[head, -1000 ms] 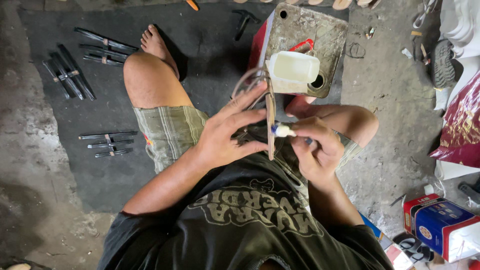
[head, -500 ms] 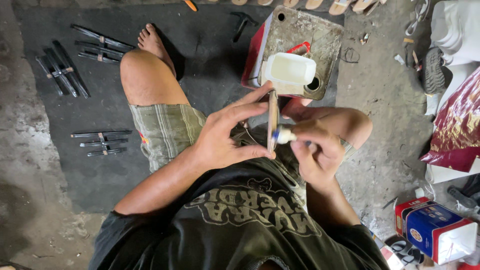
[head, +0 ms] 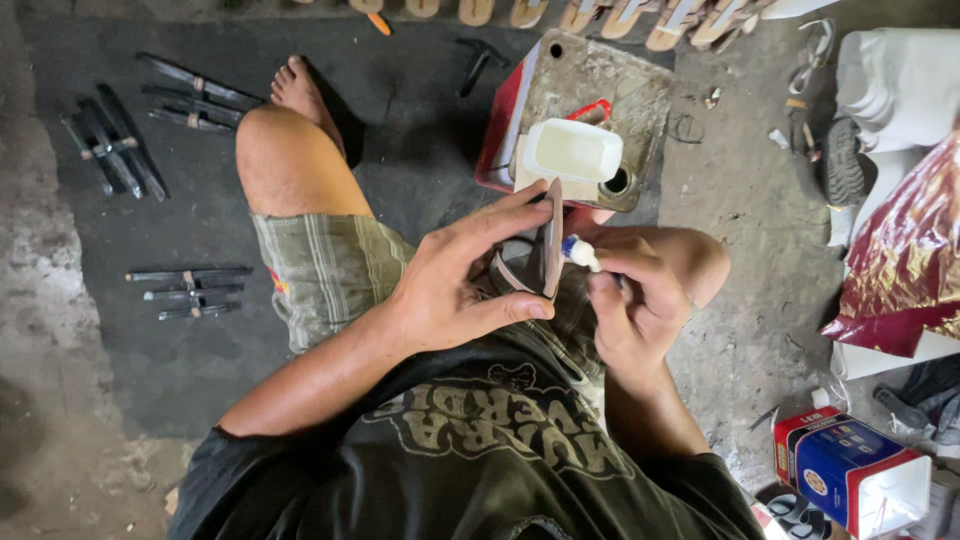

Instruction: The person sits on the floor and applies a white liquid from a small container to the sole and strap junctions of several sandals using a toothbrush. The sandals are handled one at a time and placed back in a row after treatment.

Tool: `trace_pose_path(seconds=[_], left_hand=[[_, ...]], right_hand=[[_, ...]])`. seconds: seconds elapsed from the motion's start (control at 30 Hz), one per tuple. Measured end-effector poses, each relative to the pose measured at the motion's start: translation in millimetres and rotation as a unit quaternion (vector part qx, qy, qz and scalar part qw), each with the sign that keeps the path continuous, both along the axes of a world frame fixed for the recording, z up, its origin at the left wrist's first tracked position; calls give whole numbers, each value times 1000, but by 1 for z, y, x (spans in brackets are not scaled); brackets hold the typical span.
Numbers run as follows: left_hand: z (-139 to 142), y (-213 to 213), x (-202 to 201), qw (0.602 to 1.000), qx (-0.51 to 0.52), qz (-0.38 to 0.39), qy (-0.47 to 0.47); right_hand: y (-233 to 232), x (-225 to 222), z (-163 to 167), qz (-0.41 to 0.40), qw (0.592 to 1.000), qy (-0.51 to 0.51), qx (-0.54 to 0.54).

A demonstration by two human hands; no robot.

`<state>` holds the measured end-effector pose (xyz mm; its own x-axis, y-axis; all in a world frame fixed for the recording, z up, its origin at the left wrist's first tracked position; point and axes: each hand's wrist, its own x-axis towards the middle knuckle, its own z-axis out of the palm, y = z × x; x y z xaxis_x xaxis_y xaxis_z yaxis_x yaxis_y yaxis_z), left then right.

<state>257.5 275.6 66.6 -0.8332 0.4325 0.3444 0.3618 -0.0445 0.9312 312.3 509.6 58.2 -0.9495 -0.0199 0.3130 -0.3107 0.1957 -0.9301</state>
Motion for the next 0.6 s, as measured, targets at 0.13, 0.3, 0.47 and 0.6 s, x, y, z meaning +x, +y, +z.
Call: trace_pose_path(seconds=[0.13, 0.3, 0.47, 0.6], left_hand=[[5, -4, -7, 1000, -3, -3, 10], [14, -5, -12, 1000, -13, -13, -1], [24, -6, -16, 1000, 0, -20, -19], [31, -8, -17, 999, 2, -19, -38]], right_hand=[[-5, -10, 9, 16, 1000, 23, -3], [-7, -19, 15, -15, 1000, 13, -7], [-9, -26, 25, -13, 999, 37, 38], [-11, -36, 39, -14, 996, 64, 58]])
